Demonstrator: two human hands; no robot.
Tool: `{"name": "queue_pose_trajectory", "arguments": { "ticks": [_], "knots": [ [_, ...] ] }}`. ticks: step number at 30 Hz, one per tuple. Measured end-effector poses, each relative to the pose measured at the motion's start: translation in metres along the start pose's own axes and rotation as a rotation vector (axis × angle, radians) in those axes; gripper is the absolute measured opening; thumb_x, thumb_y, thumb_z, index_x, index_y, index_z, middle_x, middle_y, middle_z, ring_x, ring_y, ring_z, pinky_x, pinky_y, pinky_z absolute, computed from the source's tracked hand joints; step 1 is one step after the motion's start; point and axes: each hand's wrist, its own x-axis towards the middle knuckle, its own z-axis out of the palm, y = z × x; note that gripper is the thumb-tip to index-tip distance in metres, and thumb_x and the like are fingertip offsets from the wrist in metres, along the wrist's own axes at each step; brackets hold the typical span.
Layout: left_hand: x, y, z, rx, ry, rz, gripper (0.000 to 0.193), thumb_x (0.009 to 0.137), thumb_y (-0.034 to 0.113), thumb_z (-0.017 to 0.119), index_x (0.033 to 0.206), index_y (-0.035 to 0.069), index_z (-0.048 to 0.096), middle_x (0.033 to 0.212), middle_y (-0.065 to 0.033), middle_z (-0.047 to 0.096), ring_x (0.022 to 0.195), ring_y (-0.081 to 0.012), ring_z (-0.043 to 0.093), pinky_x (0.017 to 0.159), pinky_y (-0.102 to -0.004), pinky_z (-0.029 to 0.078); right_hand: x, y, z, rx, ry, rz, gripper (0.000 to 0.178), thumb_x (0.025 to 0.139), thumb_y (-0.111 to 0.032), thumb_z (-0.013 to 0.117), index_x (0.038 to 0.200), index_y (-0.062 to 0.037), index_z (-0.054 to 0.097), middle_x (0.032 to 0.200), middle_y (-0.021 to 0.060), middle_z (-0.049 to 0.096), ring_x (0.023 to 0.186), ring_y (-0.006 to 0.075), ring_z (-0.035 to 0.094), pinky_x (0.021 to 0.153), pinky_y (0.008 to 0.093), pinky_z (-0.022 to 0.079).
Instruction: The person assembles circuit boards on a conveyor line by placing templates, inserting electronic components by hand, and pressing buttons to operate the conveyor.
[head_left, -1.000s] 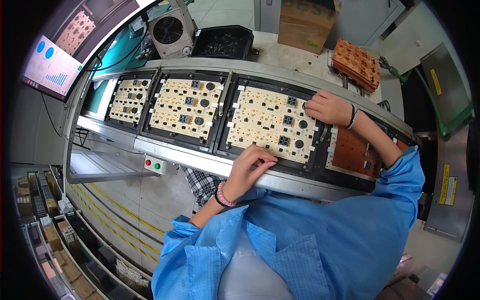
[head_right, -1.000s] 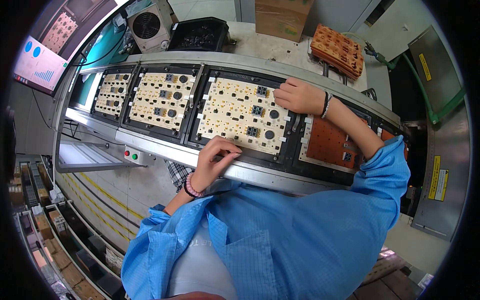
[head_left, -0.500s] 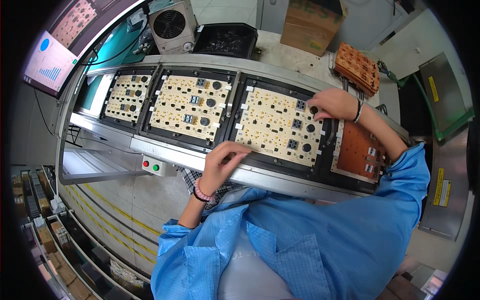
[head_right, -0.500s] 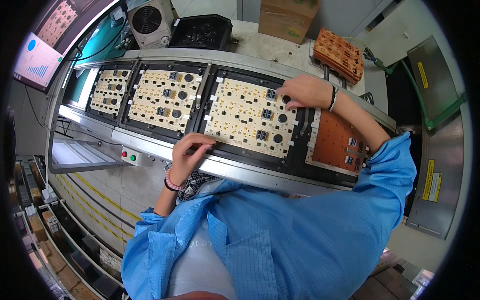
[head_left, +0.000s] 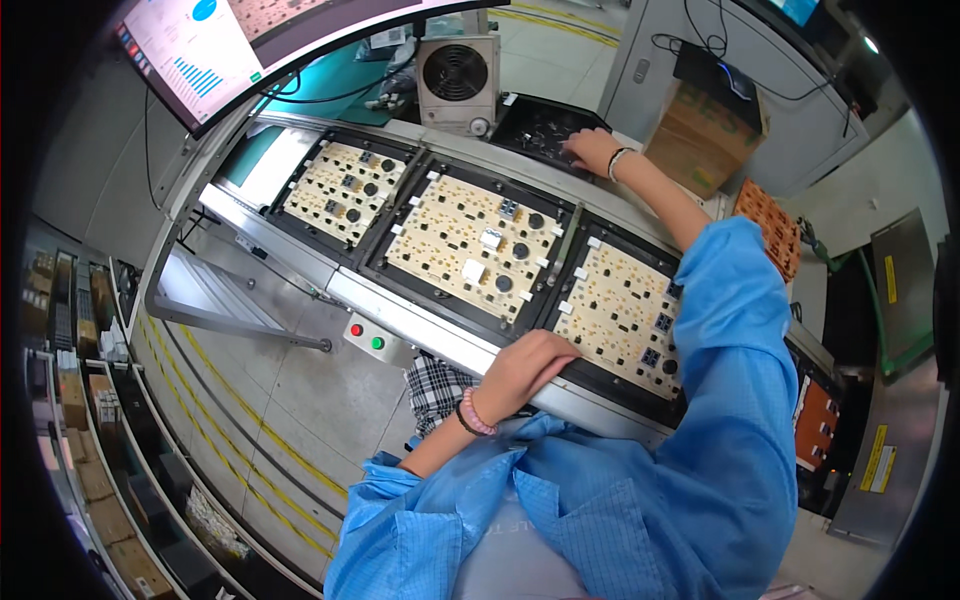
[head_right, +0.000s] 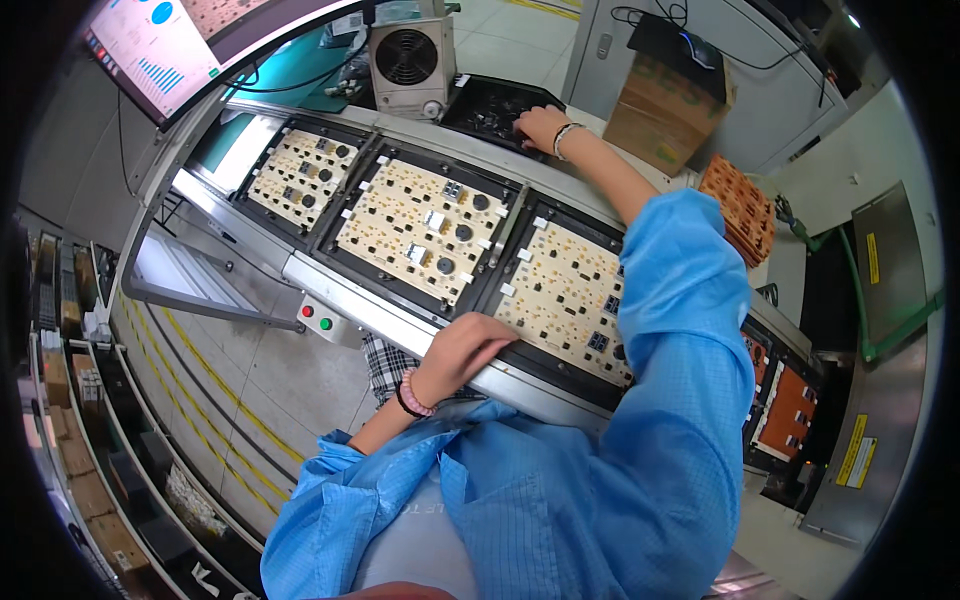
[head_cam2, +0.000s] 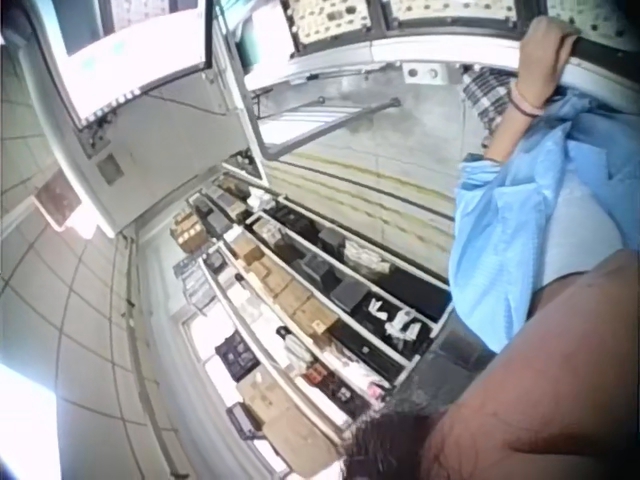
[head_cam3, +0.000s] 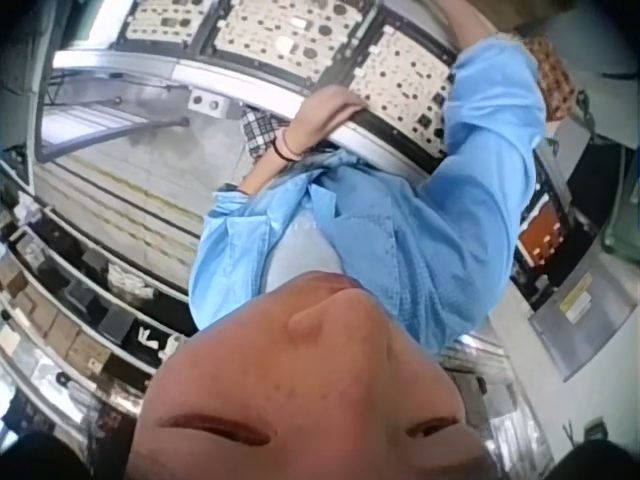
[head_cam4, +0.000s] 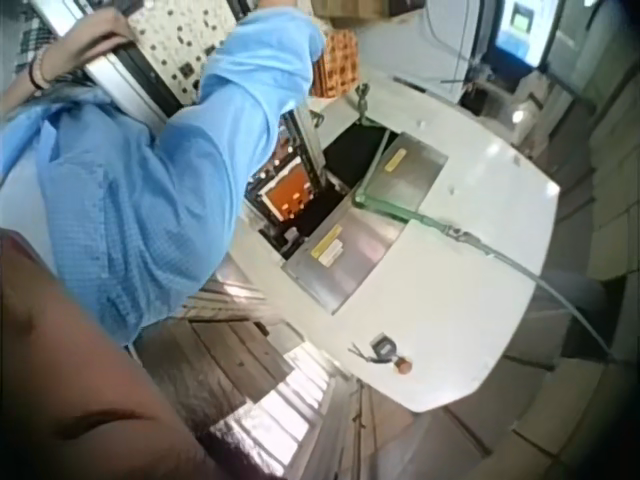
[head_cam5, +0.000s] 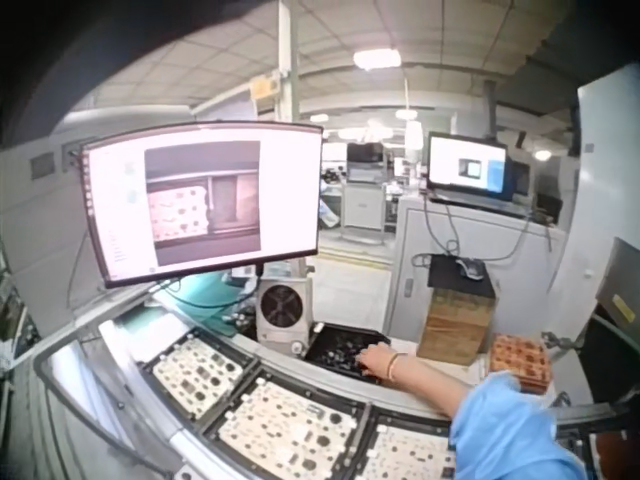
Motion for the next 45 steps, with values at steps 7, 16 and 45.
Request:
{"name": "queue_pose_trajectory", "arguments": {
  "ticks": [7,16,45],
  "knots": [
    [0.000,0.000,-0.007,0.033,-0.088,0.072,0.019,0.084,0.009,0.075,0.101,0.006,0.069,0.096,-0.0082,0.068,0.087,-0.0262,0.064,0.076,-0.0345,0.051,0.022,-0.011,0.003,0.291,0.038,0.213,0.004,0.084,-0.012,0.067,0.087,-0.0091,0.065,0.088,0.0106,0.071,0.087,0.0318,0.068,0.073,0.0429,0.054],
    [0.013,0.020,0.016,0.006,-0.191,0.056,0.019,0.079,0.011,0.079,0.093,0.007,0.067,0.091,-0.0041,0.068,0.083,-0.0250,0.063,0.072,-0.0341,0.050,-0.064,-0.025,-0.043,0.916,0.345,0.068,0.015,0.096,-0.020,0.064,0.102,-0.0087,0.071,0.092,0.0032,0.070,0.082,0.0140,0.065,0.074,0.0304,0.054],
    [0.057,0.051,0.134,0.600,-0.436,0.207,0.015,0.081,0.013,0.067,0.092,0.007,0.057,0.085,-0.0060,0.056,0.083,-0.0227,0.056,0.071,-0.0334,0.048,-0.336,-0.096,-0.058,0.928,0.246,0.220,0.012,0.095,-0.009,0.063,0.103,-0.0054,0.071,0.095,0.0059,0.065,0.082,0.0169,0.063,0.073,0.0295,0.050]
  ]
}}
